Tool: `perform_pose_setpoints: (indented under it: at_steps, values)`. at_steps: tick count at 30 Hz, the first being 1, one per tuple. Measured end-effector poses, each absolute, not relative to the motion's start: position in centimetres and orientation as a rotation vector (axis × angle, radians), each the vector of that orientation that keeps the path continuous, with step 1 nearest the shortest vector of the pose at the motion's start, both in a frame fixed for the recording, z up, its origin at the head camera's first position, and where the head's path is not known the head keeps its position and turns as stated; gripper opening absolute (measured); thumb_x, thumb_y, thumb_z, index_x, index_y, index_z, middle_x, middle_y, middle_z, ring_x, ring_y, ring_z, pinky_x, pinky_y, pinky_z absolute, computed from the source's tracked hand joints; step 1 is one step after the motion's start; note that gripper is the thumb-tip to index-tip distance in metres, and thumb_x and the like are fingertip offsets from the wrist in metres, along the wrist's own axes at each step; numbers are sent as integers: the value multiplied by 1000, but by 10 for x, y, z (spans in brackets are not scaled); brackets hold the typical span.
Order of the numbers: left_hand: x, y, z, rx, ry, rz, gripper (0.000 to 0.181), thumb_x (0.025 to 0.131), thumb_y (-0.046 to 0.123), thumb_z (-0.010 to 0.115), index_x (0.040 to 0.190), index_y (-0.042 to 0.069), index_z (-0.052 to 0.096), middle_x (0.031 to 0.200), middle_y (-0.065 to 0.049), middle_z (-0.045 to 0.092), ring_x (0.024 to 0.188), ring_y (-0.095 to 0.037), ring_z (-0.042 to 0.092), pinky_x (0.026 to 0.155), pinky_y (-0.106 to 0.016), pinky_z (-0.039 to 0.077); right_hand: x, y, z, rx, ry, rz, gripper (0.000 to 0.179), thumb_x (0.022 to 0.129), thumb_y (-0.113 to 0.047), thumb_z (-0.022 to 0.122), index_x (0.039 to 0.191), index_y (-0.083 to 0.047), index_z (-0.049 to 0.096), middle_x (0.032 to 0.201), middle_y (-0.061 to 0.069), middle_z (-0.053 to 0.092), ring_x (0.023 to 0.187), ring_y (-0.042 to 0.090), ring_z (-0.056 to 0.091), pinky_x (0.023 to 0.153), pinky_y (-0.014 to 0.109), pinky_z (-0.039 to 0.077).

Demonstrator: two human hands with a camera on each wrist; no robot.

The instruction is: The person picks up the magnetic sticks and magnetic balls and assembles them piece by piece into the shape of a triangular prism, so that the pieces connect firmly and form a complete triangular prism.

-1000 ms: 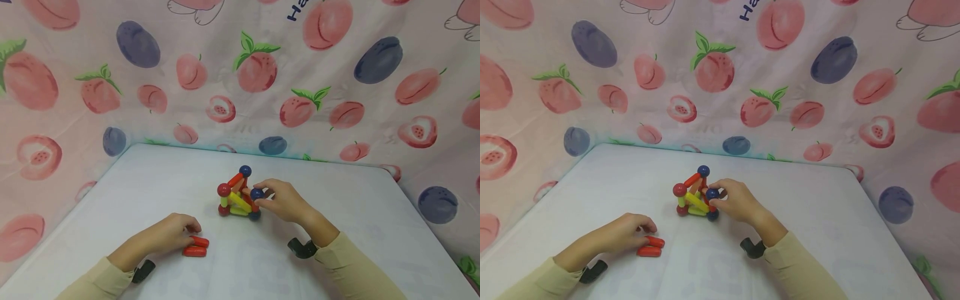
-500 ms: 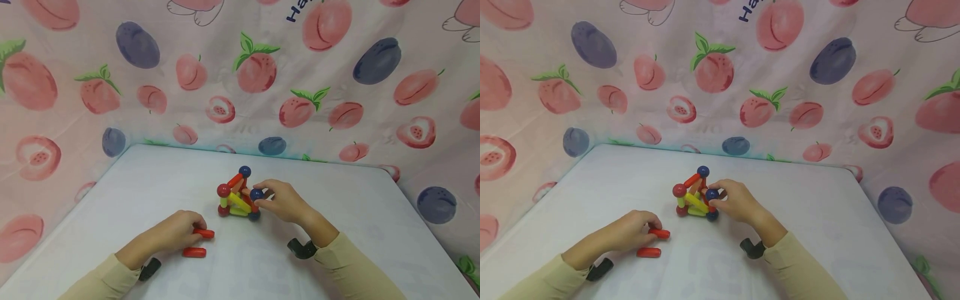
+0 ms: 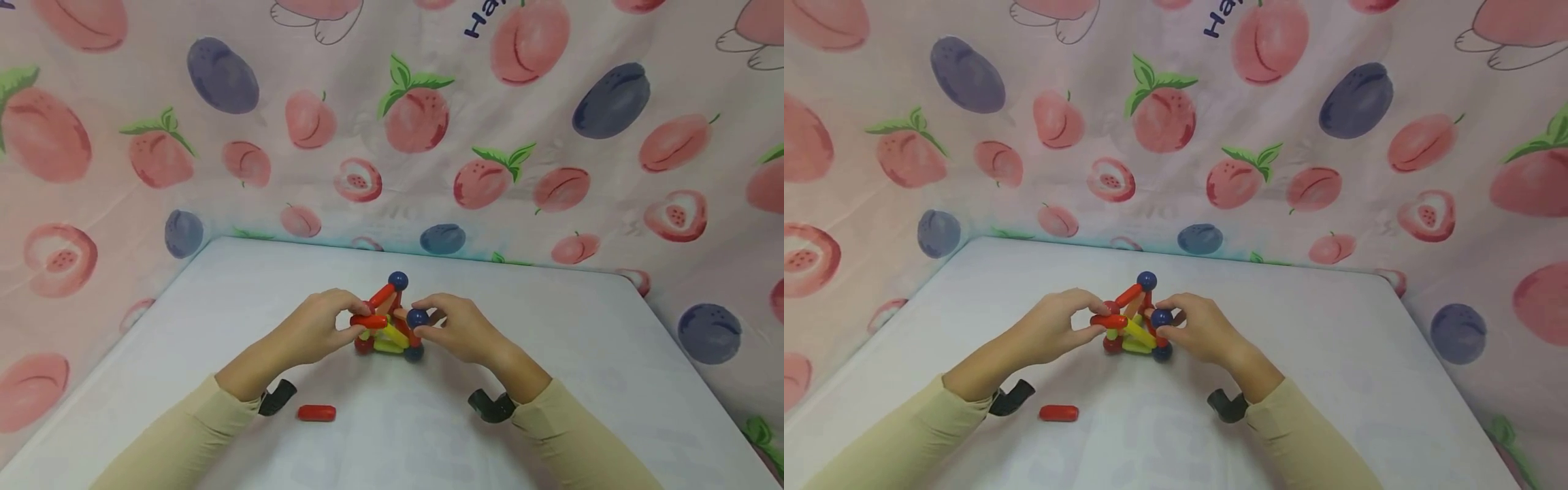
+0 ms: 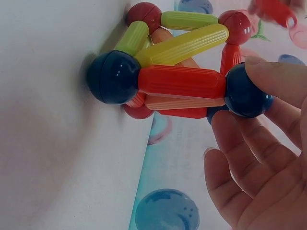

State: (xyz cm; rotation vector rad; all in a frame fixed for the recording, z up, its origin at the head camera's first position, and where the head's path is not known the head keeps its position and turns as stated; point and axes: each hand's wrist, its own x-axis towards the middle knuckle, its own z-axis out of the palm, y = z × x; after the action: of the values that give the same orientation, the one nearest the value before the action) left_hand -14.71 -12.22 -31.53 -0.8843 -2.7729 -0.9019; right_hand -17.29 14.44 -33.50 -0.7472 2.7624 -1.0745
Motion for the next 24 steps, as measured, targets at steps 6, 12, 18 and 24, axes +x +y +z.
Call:
perform_pose_setpoints:
  at_steps: [6,12,18,24]
  values:
    - [-161,-105,-310,-885,-2788,-939,24,87,9,79,110,6,73,104,-4,69,94,-20,61,81,-32,57,-173,144,-335,-747,2764,-1072,40,90,-18,76,128,-10,66,118,3,67,98,19,64,72,28,57]
    - [-171,-95,-314,-868,-2867,-960,22,89,10,77,111,7,73,106,-5,68,96,-20,61,81,-28,57,-173,144,-334,-749,2768,-1077,40,90,-18,76,128,-10,67,118,3,67,98,19,65,72,29,57]
    - [-174,-90,-316,-836,-2924,-917,21,89,12,77,110,8,73,103,-3,67,94,-19,59,81,-29,56,-173,143,-334,-758,2775,-1073,40,90,-18,76,128,-9,67,119,4,67,97,19,65,72,28,57]
    - [-174,-86,-316,-818,-2927,-874,21,89,12,78,109,8,73,102,-3,67,93,-19,59,82,-30,56,-173,144,-335,-755,2774,-1078,40,90,-18,76,128,-9,66,118,3,68,97,19,66,71,28,57]
